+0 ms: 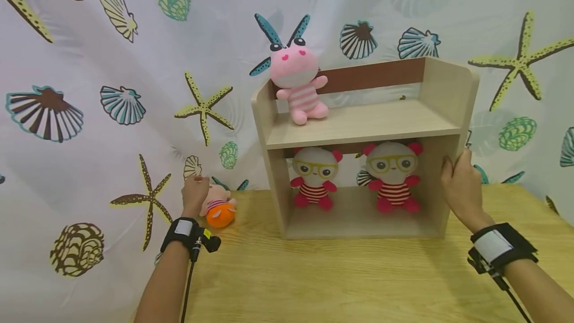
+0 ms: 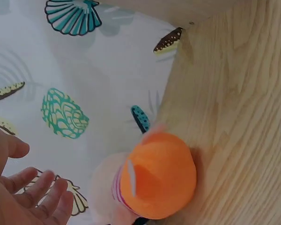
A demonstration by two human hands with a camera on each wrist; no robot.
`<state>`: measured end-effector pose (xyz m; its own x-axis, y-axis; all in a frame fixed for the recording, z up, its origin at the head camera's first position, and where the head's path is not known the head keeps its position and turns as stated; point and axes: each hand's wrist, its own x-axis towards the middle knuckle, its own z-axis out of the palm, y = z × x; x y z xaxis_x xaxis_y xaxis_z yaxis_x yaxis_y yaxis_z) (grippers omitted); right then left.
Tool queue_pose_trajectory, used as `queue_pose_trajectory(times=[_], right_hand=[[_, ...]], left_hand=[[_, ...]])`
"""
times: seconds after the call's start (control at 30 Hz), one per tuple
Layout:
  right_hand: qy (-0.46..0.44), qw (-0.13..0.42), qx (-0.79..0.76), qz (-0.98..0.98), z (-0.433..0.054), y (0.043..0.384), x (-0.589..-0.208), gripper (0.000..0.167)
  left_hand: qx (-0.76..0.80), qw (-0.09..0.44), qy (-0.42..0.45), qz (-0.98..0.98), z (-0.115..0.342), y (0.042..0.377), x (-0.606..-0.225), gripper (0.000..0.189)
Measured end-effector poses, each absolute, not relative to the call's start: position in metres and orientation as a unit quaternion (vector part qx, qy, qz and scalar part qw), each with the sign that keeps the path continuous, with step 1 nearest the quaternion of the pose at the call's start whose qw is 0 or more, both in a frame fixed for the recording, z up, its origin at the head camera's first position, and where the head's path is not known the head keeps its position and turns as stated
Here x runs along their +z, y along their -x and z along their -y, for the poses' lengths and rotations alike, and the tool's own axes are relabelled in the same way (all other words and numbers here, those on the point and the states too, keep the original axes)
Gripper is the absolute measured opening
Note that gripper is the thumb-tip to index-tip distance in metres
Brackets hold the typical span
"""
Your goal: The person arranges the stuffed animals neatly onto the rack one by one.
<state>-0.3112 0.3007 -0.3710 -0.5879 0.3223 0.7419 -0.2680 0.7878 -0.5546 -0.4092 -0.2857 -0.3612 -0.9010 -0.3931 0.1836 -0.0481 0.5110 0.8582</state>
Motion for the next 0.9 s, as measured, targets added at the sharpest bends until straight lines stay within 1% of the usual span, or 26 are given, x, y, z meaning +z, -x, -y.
queue_pose_trajectory(times=[0.2,0.37,0.6,0.77,0.9], right_hand=[[0.016,0.446,0.33,0.832,-0.3,0.311,-0.372,0.035],[0.018,0.456,0.325,0.828,-0.298,0.31,-0.374,0.033],[0.022,0.471,0.318,0.822,-0.3,0.31,-0.372,0.031],[0.021,0.481,0.311,0.82,-0.3,0.311,-0.37,0.031],[0.021,0.476,0.313,0.821,-0.299,0.311,-0.371,0.03]], left_hand=[[-0.525,0.153,-0.162,0.822,0.293,0.411,-0.374,0.065],[-0.495,0.138,-0.18,0.839,0.299,0.414,-0.387,0.073],[-0.455,0.07,-0.194,0.867,0.3,0.419,-0.395,0.073],[-0.443,0.056,-0.17,0.879,0.299,0.42,-0.4,0.073],[-0.444,0.035,-0.145,0.884,0.299,0.414,-0.405,0.078]])
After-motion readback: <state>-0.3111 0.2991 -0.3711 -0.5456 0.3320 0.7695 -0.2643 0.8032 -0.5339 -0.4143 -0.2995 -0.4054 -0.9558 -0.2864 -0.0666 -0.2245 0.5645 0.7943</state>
